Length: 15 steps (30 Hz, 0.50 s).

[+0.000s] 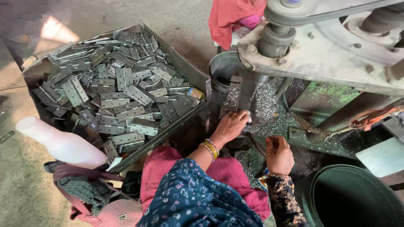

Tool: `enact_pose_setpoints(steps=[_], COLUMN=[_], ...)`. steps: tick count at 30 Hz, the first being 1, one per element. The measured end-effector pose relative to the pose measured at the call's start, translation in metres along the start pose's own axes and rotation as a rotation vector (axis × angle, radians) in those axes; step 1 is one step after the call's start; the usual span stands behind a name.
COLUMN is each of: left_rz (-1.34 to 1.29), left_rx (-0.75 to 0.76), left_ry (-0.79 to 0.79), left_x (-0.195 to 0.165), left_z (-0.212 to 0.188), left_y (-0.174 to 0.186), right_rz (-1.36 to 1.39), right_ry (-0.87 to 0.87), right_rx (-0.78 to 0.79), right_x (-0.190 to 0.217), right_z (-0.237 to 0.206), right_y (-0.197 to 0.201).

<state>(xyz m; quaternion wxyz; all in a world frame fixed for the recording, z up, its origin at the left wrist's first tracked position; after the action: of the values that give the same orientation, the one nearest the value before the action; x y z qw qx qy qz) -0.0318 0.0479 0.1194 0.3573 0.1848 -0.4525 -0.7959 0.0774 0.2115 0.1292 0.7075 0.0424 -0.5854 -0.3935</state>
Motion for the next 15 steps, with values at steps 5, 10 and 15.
enact_pose_setpoints(steps=[5,10,15], left_rz=[0.265,-0.084,0.137], left_rx=[0.111,0.178,-0.013], left_ry=[0.331,0.634,0.328], left_x=[-0.005,0.017,0.008], left_z=[0.076,0.038,0.006], left_y=[-0.028,-0.047,-0.022], right_rz=[0.006,-0.058,-0.084], right_ry=[-0.063,-0.064,-0.095], right_rx=[-0.011,0.004,-0.003], right_x=[-0.024,-0.028,-0.026], right_z=[0.001,-0.003,-0.001], right_y=[-0.005,-0.008,-0.009])
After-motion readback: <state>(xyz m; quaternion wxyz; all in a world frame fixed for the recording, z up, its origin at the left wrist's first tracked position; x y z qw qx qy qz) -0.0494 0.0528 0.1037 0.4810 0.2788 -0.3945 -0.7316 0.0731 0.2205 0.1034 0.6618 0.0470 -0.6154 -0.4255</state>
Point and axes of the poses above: each hand's wrist, its own z-axis towards the middle knuckle, its own y-axis out of the back of the hand, x = y × z, the point moved 8 cm from there along z, towards the middle knuckle, and after that the axes turned 10 degrees about z, right-handed, at the moved point
